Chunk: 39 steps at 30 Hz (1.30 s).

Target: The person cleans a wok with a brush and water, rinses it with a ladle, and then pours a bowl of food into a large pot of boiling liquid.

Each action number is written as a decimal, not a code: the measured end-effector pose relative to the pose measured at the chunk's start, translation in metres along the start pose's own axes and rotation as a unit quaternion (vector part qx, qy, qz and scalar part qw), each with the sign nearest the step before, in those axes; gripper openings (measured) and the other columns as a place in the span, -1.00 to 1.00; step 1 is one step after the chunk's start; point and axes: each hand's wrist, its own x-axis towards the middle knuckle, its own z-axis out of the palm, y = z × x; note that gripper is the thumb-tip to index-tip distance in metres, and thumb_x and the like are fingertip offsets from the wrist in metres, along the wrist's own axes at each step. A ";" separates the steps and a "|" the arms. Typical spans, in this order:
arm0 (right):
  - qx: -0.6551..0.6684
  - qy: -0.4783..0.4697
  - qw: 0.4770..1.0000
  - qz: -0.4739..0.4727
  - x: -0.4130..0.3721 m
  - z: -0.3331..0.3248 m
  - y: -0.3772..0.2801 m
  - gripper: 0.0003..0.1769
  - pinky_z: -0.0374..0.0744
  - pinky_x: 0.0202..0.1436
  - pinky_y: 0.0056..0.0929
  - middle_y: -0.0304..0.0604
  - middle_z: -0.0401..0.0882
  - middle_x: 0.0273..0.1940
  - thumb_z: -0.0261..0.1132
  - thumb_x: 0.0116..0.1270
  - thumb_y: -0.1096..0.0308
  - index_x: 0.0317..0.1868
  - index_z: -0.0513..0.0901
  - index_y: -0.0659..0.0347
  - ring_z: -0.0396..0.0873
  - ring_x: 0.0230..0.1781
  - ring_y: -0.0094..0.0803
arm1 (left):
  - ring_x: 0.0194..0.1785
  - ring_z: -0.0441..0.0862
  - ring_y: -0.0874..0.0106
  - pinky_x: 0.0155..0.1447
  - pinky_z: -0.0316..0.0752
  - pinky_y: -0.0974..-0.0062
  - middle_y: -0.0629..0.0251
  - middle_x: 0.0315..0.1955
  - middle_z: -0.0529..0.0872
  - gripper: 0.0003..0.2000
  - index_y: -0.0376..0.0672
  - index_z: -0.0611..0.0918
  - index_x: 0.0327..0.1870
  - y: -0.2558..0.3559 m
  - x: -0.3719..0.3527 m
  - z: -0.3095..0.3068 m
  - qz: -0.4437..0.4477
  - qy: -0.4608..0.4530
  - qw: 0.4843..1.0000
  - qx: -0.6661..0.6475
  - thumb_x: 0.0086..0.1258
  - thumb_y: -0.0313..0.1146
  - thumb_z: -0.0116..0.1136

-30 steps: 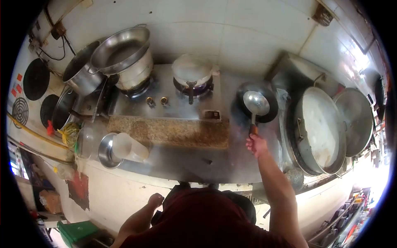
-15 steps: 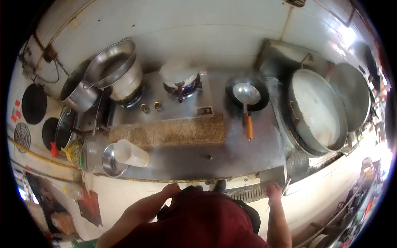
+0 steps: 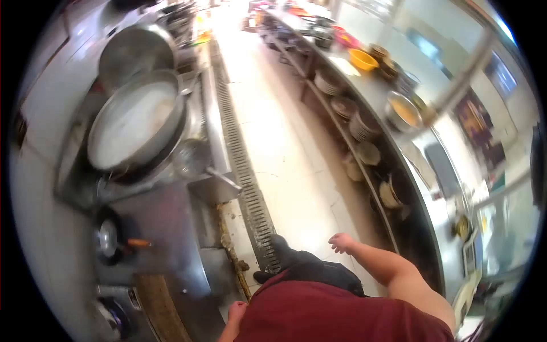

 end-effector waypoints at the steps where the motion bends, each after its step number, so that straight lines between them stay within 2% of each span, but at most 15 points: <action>1: 0.022 0.007 1.000 -0.004 0.012 -0.012 0.002 -0.65 0.52 -0.54 -0.42 -0.05 0.64 -0.31 0.22 0.25 0.21 -0.06 0.60 0.26 0.59 -0.49 -0.35 | -0.15 0.66 0.16 -0.01 0.52 0.29 0.08 -0.25 0.72 -0.69 -0.18 0.69 -0.21 0.025 0.014 -0.008 -0.001 -0.006 1.000 0.001 0.14 -0.14 0.21; 2: 0.033 0.018 0.999 0.004 0.012 -0.022 0.017 -0.65 0.52 -0.53 -0.42 -0.05 0.64 -0.30 0.22 0.25 0.21 -0.05 0.61 0.26 0.60 -0.48 -0.35 | -0.16 0.67 0.17 -0.04 0.52 0.32 0.08 -0.27 0.72 -0.70 -0.20 0.69 -0.24 0.022 0.027 -0.003 0.066 0.026 0.997 0.023 0.14 -0.16 0.23; 3: 0.041 0.028 0.999 0.013 0.010 -0.028 0.030 -0.65 0.52 -0.52 -0.43 -0.06 0.64 -0.29 0.22 0.25 0.21 -0.04 0.61 0.25 0.60 -0.47 -0.35 | -0.16 0.67 0.17 -0.04 0.52 0.32 0.08 -0.27 0.72 -0.70 -0.20 0.69 -0.24 0.029 0.034 -0.010 0.076 0.021 0.996 0.036 0.14 -0.16 0.23; 7: 0.053 0.033 0.997 0.034 0.001 -0.049 0.081 -0.66 0.52 -0.51 -0.43 -0.07 0.64 -0.28 0.21 0.25 0.20 -0.05 0.61 0.22 0.60 -0.45 -0.35 | -0.20 0.68 0.23 -0.05 0.53 0.33 0.10 -0.34 0.72 -0.73 -0.21 0.69 -0.29 0.058 0.060 -0.021 0.066 0.028 0.995 0.072 0.14 -0.19 0.24; 9: 0.092 0.037 0.994 0.038 0.013 -0.056 0.104 -0.70 0.48 -0.62 -0.45 -0.12 0.61 -0.42 0.25 0.20 0.24 -0.15 0.63 0.26 0.59 -0.58 -0.38 | -0.21 0.67 0.23 -0.06 0.53 0.32 0.09 -0.34 0.72 -0.74 -0.22 0.68 -0.31 0.058 0.084 -0.019 0.033 0.048 0.997 0.047 0.14 -0.20 0.24; 11: 0.103 0.035 0.993 0.035 0.020 -0.075 0.117 -0.70 0.48 -0.62 -0.45 -0.12 0.61 -0.42 0.26 0.19 0.24 -0.15 0.63 0.26 0.59 -0.57 -0.39 | -0.21 0.67 0.23 -0.07 0.53 0.32 0.10 -0.35 0.72 -0.74 -0.22 0.68 -0.33 0.070 0.098 -0.009 0.027 0.047 0.998 0.024 0.13 -0.20 0.25; 14: 0.118 0.037 0.992 0.025 0.032 -0.116 0.133 -0.69 0.48 -0.61 -0.46 -0.12 0.61 -0.42 0.26 0.19 0.22 -0.15 0.63 0.26 0.59 -0.57 -0.40 | -0.21 0.67 0.22 -0.07 0.53 0.32 0.11 -0.35 0.72 -0.75 -0.23 0.68 -0.34 0.116 0.097 0.011 0.050 0.067 0.993 0.082 0.13 -0.20 0.25; 19: 0.128 0.046 0.990 0.026 0.058 -0.200 0.142 -0.69 0.49 -0.56 -0.48 -0.14 0.61 -0.35 0.24 0.23 0.20 -0.10 0.62 0.21 0.56 -0.53 -0.43 | -0.17 0.67 0.19 -0.04 0.52 0.31 0.08 -0.33 0.72 -0.72 -0.22 0.68 -0.25 0.218 0.092 0.063 0.052 0.019 0.987 0.150 0.16 -0.20 0.22; 22: 0.167 0.076 0.983 0.002 0.063 -0.258 0.122 -0.73 0.48 -0.57 -0.50 -0.14 0.61 -0.38 0.26 0.22 0.26 -0.14 0.63 0.24 0.55 -0.54 -0.45 | -0.14 0.67 0.17 -0.02 0.52 0.30 0.06 -0.30 0.72 -0.70 -0.22 0.68 -0.21 0.329 0.057 0.079 0.069 -0.019 0.989 0.128 0.17 -0.18 0.20; 25: 0.196 0.087 0.975 -0.058 0.074 -0.302 0.099 -0.75 0.48 -0.57 -0.51 -0.16 0.61 -0.39 0.25 0.23 0.27 -0.16 0.62 0.25 0.55 -0.55 -0.46 | -0.14 0.67 0.17 -0.01 0.51 0.29 0.03 -0.28 0.71 -0.68 -0.24 0.66 -0.19 0.351 0.101 0.102 0.119 0.002 0.975 0.185 0.18 -0.17 0.19; 29: 0.206 0.094 0.970 -0.082 0.089 -0.354 0.044 -0.74 0.47 -0.54 -0.52 -0.17 0.61 -0.37 0.25 0.24 0.27 -0.15 0.61 0.25 0.54 -0.54 -0.47 | -0.13 0.66 0.14 -0.01 0.51 0.28 0.04 -0.25 0.71 -0.66 -0.23 0.65 -0.14 0.422 0.122 0.103 0.111 -0.030 0.976 0.186 0.19 -0.16 0.18; 33: 0.261 0.096 0.953 -0.119 0.115 -0.391 0.002 -0.68 0.47 -0.50 -0.53 -0.18 0.62 -0.38 0.28 0.22 0.24 -0.09 0.60 0.26 0.54 -0.51 -0.50 | -0.07 0.63 0.10 0.03 0.50 0.25 0.00 -0.24 0.70 -0.65 -0.22 0.64 -0.13 0.454 0.191 0.096 0.075 -0.056 0.975 0.199 0.18 -0.14 0.18; 35: 0.277 0.099 0.948 -0.123 0.125 -0.410 -0.009 -0.68 0.47 -0.48 -0.54 -0.18 0.62 -0.37 0.28 0.23 0.25 -0.08 0.59 0.26 0.54 -0.50 -0.50 | -0.05 0.62 0.10 0.04 0.49 0.25 -0.01 -0.22 0.69 -0.66 -0.21 0.63 -0.14 0.478 0.240 0.092 0.100 -0.065 0.966 0.229 0.18 -0.14 0.18; 38: 0.282 0.123 0.944 -0.120 0.136 -0.443 -0.023 -0.70 0.47 -0.47 -0.53 -0.19 0.62 -0.37 0.26 0.25 0.27 -0.07 0.59 0.25 0.54 -0.49 -0.51 | -0.03 0.61 0.10 0.06 0.48 0.24 0.01 -0.18 0.68 -0.67 -0.23 0.63 -0.17 0.556 0.301 0.087 0.146 -0.067 0.934 0.320 0.18 -0.15 0.17; 39: 0.313 0.140 0.934 -0.095 0.135 -0.453 -0.022 -0.72 0.47 -0.48 -0.55 -0.20 0.61 -0.37 0.25 0.28 0.28 -0.06 0.58 0.25 0.53 -0.51 -0.52 | -0.02 0.60 0.09 0.07 0.47 0.23 0.01 -0.17 0.68 -0.66 -0.23 0.62 -0.16 0.595 0.303 0.082 0.123 -0.086 0.937 0.316 0.19 -0.14 0.16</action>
